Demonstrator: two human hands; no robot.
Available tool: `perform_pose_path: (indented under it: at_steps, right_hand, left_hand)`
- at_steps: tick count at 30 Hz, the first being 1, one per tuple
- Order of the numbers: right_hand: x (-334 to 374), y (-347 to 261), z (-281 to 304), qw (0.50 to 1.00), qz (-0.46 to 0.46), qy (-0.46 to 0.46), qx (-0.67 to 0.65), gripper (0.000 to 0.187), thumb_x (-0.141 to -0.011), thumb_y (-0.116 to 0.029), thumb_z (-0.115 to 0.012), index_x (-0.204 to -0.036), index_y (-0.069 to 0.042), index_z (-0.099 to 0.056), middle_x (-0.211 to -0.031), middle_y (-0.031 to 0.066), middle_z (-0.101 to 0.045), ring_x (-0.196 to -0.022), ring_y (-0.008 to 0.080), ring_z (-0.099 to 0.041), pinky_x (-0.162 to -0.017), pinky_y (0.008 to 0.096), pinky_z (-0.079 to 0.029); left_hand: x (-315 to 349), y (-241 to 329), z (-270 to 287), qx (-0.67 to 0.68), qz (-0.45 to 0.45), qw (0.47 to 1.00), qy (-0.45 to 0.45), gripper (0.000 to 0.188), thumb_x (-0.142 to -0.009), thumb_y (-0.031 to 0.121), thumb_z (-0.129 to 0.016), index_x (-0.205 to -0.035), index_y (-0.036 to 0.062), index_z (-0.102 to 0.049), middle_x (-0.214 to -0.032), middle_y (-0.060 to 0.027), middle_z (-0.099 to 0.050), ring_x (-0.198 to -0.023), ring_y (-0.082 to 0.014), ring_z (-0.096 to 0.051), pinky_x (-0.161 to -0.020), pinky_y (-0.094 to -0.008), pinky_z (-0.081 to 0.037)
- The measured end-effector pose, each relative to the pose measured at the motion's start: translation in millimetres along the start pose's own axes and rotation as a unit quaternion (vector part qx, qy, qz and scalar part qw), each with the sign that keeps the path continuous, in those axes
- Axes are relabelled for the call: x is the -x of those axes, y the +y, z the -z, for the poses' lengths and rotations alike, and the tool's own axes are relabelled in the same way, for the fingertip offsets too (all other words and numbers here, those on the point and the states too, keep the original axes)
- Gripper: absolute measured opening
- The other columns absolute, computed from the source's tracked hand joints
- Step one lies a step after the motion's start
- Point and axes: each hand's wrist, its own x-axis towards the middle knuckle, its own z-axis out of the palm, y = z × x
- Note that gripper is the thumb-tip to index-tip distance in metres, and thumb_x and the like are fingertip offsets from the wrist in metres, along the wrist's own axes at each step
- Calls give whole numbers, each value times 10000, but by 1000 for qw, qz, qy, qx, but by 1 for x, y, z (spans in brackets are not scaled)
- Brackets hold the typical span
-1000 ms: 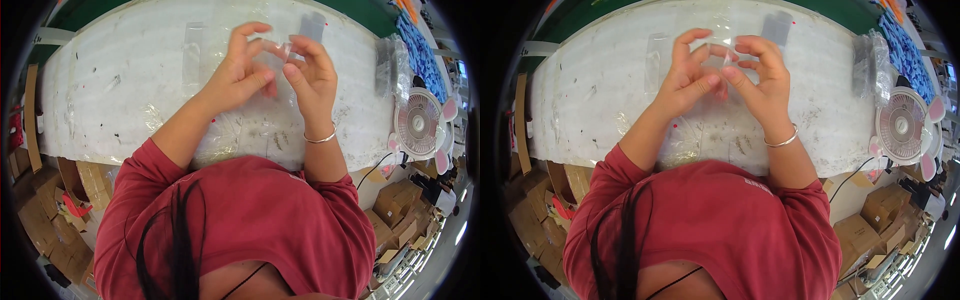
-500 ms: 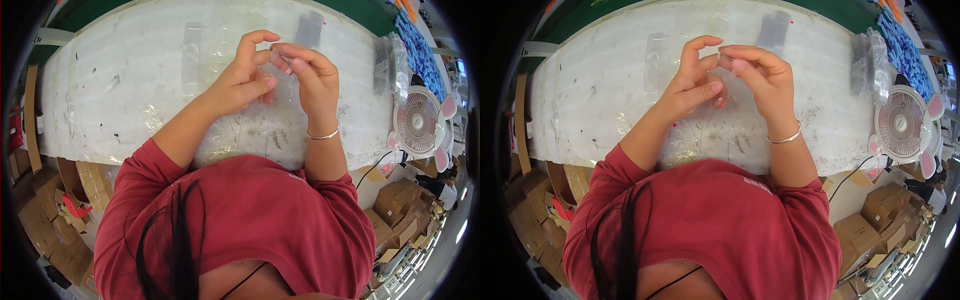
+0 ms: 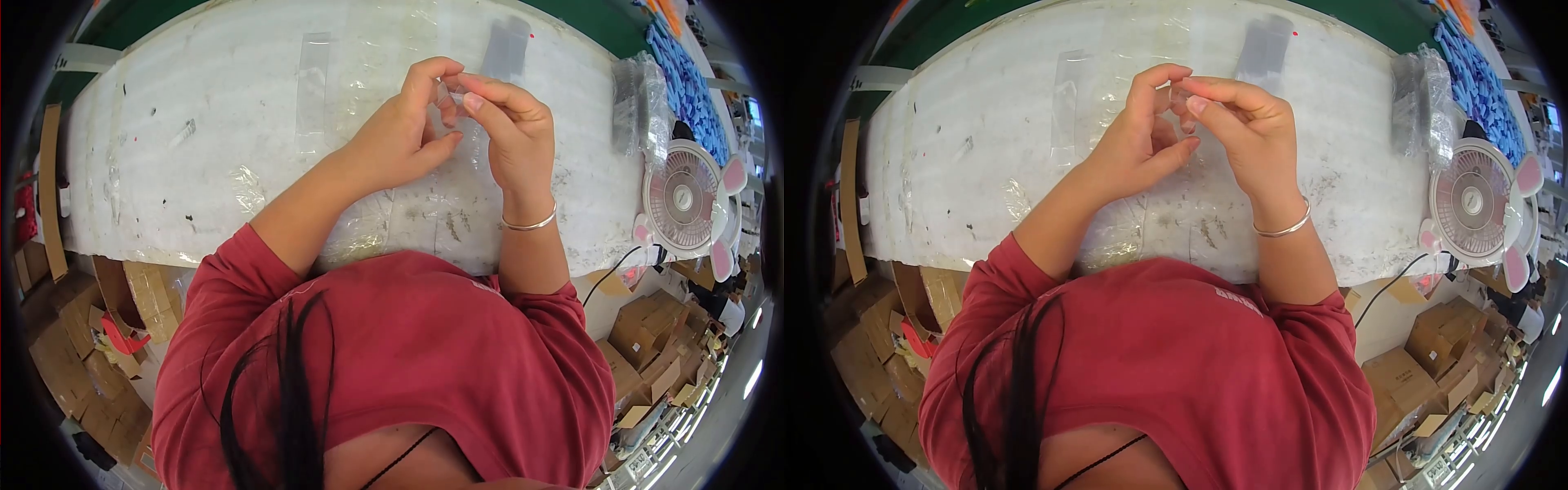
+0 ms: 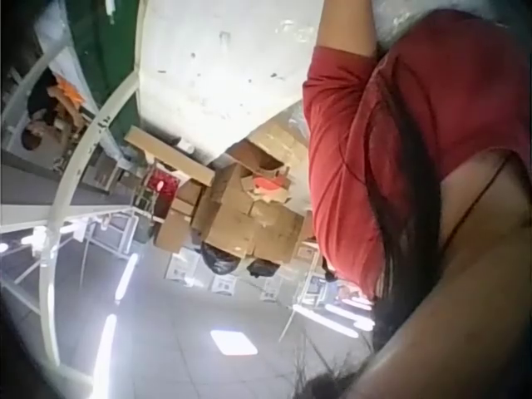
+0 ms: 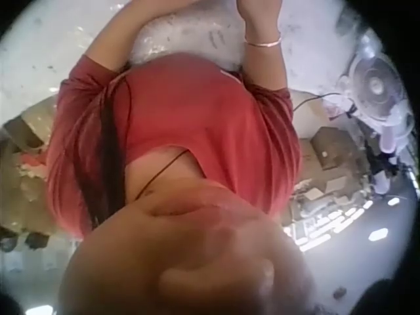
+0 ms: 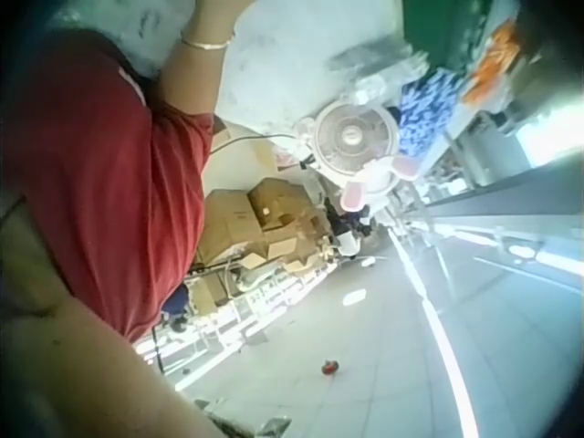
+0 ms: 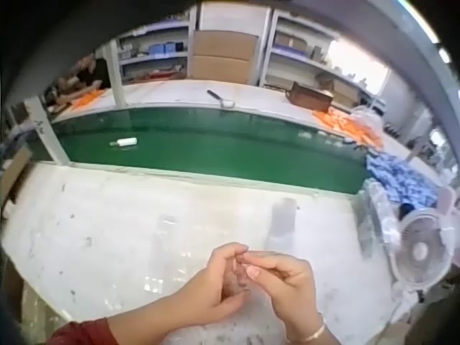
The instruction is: Wrapping metal components in plastic film and placing them into plastic bags.
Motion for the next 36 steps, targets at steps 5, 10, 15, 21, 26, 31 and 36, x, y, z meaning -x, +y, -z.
perform_pose_path:
  at_steps: [5, 10, 15, 21, 26, 31, 36]
  right_hand:
    - [4, 5, -10, 993, 89, -36, 63, 246, -848, -11, -643, -1091, 18, -670, -1084, 120, -667, -829, 167, -599, -723, 248, -504]
    - [6, 7, -15, 948, 179, -14, 264, 362, -848, -103, -681, -1184, 13, -614, -1192, 140, -620, -904, 220, -596, -780, 294, -500]
    - [-18, 20, 37, 778, 196, 171, 572, 501, -843, -212, -707, -1251, 31, -547, -1142, 184, -599, -904, 296, -595, -855, 356, -485]
    - [-26, 10, 64, 777, 4, 227, 587, 473, -818, -244, -732, -1156, 44, -569, -974, 149, -628, -852, 263, -604, -801, 336, -505]
    - [-26, 1, 62, 809, -55, 229, 539, 343, -811, -193, -737, -1034, 24, -591, -898, 120, -632, -775, 220, -595, -726, 308, -512]
    - [-24, -4, 59, 817, -38, 234, 526, 228, -806, -112, -734, -951, -1, -597, -812, 83, -629, -683, 166, -568, -643, 268, -500]
    - [-10, -9, 19, 973, 2, 168, 159, 230, -783, -72, -758, -949, -16, -609, -676, 23, -593, -566, 113, -507, -556, 232, -458]
  left_hand:
    - [0, 1, 0, 53, 12, 998, 13, 747, -793, -77, -594, -1412, 114, -222, -979, -100, -551, -617, -88, -490, -541, -183, -421]
    - [-1, 2, 7, 120, 63, 989, 66, 725, -812, -44, -596, -1413, 104, -219, -968, -104, -554, -624, -115, -517, -557, -208, -443]
    - [-8, 10, 24, -252, 72, 950, 171, 677, -828, 44, -653, -1393, 50, -280, -1078, -156, -568, -872, -270, -623, -800, -376, -517]
    - [-16, 5, 31, -453, -147, 830, 290, 545, -834, 61, -670, -1323, 34, -429, -1230, -180, -526, -1160, -286, -514, -1003, -404, -411]
    - [-11, 14, 16, -251, -147, 918, 268, 465, -854, 73, -665, -1282, 22, -492, -1261, -167, -521, -1198, -266, -500, -1011, -384, -407]
    - [-5, 19, 10, 45, -26, 975, 218, 407, -906, 102, -614, -1286, 7, -505, -1235, -153, -551, -1165, -254, -536, -989, -367, -432]
    - [-5, 19, 11, 205, 59, 964, 158, 399, -953, 132, -558, -1326, 7, -489, -1192, -140, -598, -1116, -236, -570, -967, -328, -444]
